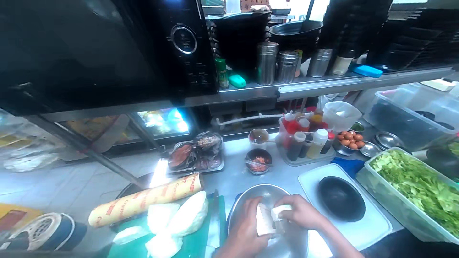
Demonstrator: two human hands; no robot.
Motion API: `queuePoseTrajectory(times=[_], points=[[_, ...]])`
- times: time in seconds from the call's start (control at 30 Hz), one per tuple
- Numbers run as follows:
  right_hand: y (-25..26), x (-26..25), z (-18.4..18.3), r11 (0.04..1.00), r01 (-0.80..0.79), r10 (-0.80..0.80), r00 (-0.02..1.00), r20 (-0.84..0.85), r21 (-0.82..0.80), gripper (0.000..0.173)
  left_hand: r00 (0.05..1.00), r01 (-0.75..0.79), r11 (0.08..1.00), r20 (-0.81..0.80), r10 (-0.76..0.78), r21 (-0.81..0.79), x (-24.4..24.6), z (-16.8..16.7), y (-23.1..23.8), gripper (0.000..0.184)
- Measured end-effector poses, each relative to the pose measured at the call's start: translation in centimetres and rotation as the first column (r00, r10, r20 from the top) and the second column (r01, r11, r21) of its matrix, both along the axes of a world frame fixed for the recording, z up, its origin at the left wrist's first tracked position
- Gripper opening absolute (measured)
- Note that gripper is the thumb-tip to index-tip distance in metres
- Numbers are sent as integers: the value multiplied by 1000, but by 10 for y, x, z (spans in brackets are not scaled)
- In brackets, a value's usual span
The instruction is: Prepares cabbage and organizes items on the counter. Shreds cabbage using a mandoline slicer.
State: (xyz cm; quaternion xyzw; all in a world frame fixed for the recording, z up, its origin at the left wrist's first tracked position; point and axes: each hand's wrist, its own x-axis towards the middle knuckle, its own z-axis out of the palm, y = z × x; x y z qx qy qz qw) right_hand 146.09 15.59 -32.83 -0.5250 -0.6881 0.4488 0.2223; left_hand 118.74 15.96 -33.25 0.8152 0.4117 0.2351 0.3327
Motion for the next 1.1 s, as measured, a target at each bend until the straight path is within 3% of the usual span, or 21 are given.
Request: queuePoseTrajectory(times=[0.13,0.27,0.33,0.5,0.67,0.87,1.0,1.1], points=[[-1,-17,-6,990,-78,50,974,221,120,19,1000,-18,1000,-20,18,11,5,4,-2,107],[-8,-9,-61,999,-47,54,900,432,-27,24,999,-21,999,-43,22,30,6,1,-3,108],[-14,-8,-64,1000,-15,24,902,430,-24,23,999,-23,999,-40,25,32,6,1,-4,108],[-16,-27,-5,989,15,-67,933,355,147,21,999,-29,999,-17,30,45,7,-2,-2,108],[-17,-9,-74,999,50,-37,889,456,-17,27,999,-25,998,-32,27,51,9,1,-5,107],[-25,-31,-10,985,96,-146,912,383,146,23,998,-32,998,-46,34,51,10,-1,-4,108],[-21,-17,-63,995,101,-103,890,445,29,25,999,-25,998,-37,27,49,11,1,-3,108],[-19,-19,-45,992,98,-121,900,418,77,24,999,-21,997,-37,23,69,13,4,-1,107]])
